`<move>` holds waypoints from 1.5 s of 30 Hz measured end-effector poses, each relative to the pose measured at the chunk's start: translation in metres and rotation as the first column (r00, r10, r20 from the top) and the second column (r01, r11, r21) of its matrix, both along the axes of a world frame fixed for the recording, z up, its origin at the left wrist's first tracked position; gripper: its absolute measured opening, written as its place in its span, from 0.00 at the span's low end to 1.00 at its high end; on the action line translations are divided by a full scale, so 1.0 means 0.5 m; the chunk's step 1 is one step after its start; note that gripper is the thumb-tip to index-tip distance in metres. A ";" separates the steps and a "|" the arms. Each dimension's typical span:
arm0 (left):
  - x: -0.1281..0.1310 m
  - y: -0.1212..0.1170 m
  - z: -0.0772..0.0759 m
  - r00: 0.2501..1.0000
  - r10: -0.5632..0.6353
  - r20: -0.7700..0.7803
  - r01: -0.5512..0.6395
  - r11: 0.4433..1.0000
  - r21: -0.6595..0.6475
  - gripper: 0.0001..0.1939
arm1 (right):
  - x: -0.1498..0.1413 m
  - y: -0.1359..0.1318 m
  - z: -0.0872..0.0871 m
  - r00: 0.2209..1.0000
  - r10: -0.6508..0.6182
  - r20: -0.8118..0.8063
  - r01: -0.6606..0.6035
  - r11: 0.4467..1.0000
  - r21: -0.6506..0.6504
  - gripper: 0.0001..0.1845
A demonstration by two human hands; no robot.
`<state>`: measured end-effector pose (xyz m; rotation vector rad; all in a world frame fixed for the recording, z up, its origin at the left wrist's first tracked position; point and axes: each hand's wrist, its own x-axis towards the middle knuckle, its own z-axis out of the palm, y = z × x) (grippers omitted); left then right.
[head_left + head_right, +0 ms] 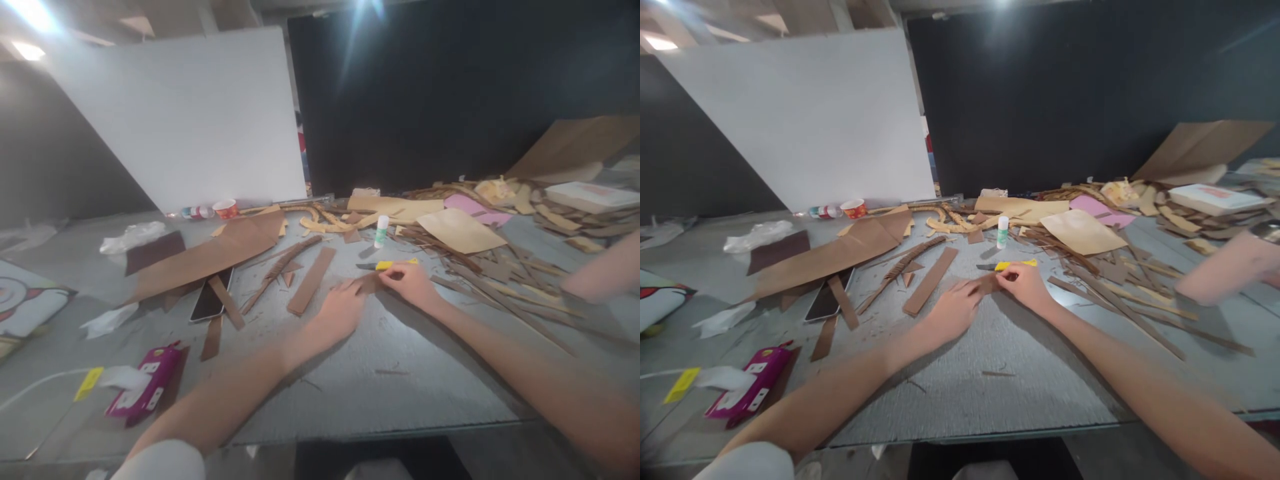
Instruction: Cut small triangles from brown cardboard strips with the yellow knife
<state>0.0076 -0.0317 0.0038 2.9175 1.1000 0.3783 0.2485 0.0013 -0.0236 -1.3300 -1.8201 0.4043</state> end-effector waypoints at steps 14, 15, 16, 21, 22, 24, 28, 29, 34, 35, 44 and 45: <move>-0.007 0.013 -0.032 0.997 -0.065 -0.034 0.069 0.990 0.125 0.18 | 0.019 -0.007 0.025 0.687 0.264 0.677 -0.524 0.825 0.210 0.17; -0.007 0.013 -0.032 0.998 -0.059 -0.028 0.062 0.990 0.126 0.18 | 0.020 -0.004 0.025 0.680 0.271 0.681 -0.533 0.820 0.206 0.16; -0.007 0.012 -0.032 0.998 -0.054 -0.027 0.057 0.990 0.128 0.18 | 0.021 -0.001 0.025 0.678 0.282 0.679 -0.541 0.817 0.201 0.15; -0.009 0.010 -0.027 0.998 -0.051 -0.041 0.055 0.990 0.126 0.18 | 0.031 0.002 0.034 0.700 0.339 0.629 -0.538 0.830 0.151 0.13; -0.009 0.010 -0.025 0.998 -0.053 -0.040 0.058 0.990 0.129 0.18 | 0.032 0.000 0.037 0.709 0.340 0.617 -0.530 0.835 0.149 0.13; -0.010 0.010 -0.023 0.998 -0.058 -0.035 0.062 0.988 0.138 0.18 | 0.032 -0.005 0.040 0.722 0.341 0.602 -0.519 0.842 0.146 0.15; -0.011 0.010 -0.020 0.997 -0.066 -0.035 0.070 0.989 0.128 0.18 | 0.031 -0.009 0.036 0.731 0.352 0.584 -0.513 0.849 0.130 0.17; -0.012 0.009 -0.020 0.997 -0.065 -0.039 0.069 0.990 0.121 0.18 | 0.031 -0.008 0.033 0.733 0.358 0.578 -0.512 0.850 0.123 0.17; -0.012 0.010 -0.015 0.997 -0.053 -0.047 0.057 0.995 0.082 0.19 | 0.034 -0.006 0.026 0.735 0.410 0.540 -0.519 0.853 0.058 0.20; -0.012 0.011 -0.015 0.997 -0.059 -0.048 0.063 0.995 0.078 0.19 | 0.034 -0.006 0.025 0.736 0.419 0.531 -0.520 0.853 0.047 0.20; -0.013 0.009 -0.013 0.996 -0.059 -0.064 0.063 0.995 0.071 0.19 | 0.030 -0.013 0.030 0.739 0.443 0.507 -0.519 0.855 0.009 0.24; -0.013 0.009 -0.012 0.996 -0.058 -0.064 0.062 0.995 0.072 0.19 | 0.028 -0.015 0.033 0.736 0.440 0.514 -0.516 0.857 0.005 0.25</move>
